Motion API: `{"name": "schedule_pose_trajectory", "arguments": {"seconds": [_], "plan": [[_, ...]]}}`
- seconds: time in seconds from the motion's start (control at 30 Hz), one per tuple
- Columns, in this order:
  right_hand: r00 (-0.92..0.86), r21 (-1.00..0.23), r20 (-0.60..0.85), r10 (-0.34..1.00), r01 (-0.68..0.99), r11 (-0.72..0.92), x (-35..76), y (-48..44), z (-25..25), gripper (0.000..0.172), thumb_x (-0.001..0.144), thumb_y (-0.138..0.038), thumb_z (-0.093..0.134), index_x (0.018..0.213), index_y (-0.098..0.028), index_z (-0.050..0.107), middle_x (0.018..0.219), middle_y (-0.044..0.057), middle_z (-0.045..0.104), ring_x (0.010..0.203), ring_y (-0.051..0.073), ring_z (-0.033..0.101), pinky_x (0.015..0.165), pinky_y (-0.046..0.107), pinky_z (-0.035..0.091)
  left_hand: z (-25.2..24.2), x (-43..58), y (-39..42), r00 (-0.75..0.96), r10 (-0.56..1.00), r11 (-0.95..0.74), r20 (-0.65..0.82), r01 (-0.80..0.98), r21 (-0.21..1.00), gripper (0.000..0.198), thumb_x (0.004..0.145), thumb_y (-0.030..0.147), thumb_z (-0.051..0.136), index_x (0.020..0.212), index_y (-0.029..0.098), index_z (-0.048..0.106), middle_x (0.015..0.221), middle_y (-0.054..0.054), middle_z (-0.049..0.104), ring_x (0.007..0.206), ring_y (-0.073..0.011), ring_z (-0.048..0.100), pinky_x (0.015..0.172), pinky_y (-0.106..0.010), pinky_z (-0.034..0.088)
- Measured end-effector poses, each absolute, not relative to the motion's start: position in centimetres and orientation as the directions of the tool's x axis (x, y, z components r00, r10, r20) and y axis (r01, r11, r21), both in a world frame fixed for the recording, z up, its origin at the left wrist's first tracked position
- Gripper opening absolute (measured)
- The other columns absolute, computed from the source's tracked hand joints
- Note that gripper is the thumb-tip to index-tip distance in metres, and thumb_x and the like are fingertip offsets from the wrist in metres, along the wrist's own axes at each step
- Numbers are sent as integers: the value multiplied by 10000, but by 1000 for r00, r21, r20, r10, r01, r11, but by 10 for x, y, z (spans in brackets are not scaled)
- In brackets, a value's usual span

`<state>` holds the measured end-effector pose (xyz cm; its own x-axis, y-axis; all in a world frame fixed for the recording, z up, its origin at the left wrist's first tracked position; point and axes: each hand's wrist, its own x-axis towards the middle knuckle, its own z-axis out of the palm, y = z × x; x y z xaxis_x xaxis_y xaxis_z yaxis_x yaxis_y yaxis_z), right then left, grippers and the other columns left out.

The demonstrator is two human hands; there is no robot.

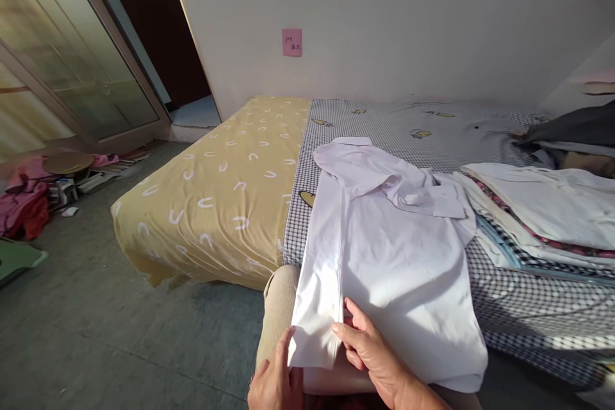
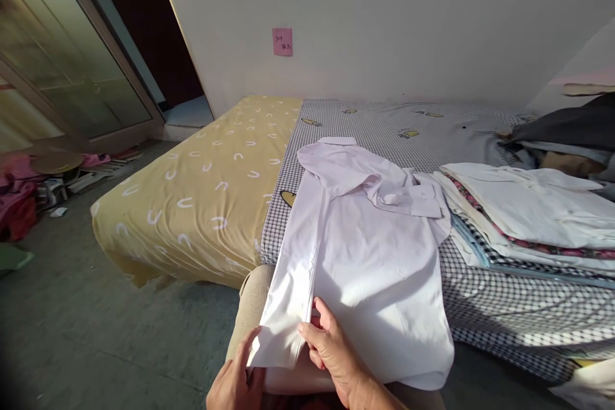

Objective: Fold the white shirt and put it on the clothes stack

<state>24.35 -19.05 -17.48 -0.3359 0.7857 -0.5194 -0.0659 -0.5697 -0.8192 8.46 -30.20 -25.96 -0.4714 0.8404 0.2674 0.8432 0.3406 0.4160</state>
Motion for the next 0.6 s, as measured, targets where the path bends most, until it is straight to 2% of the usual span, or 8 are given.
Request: {"name": "schedule_pose_trajectory", "arguments": {"seconds": [0.3,0.6], "plan": [[-317,-809,-521,792,-110,-577,245,-191,-172,662,620,-450,846,1191,-179,648,721,-35,543,562,75,284,459,202,204,-256,89,-302,-428,849,317,309,881,351,553,794,-24,502,1194,297,710,982,24,825,720,-160,721,684,-240,541],[-334,-815,-518,787,-84,-573,243,-191,-171,624,633,-438,819,1185,-184,680,715,-36,527,552,72,266,466,212,189,-254,89,-303,-440,849,316,294,867,386,517,813,0,516,1186,302,708,846,32,796,691,-161,701,681,-237,530]]}}
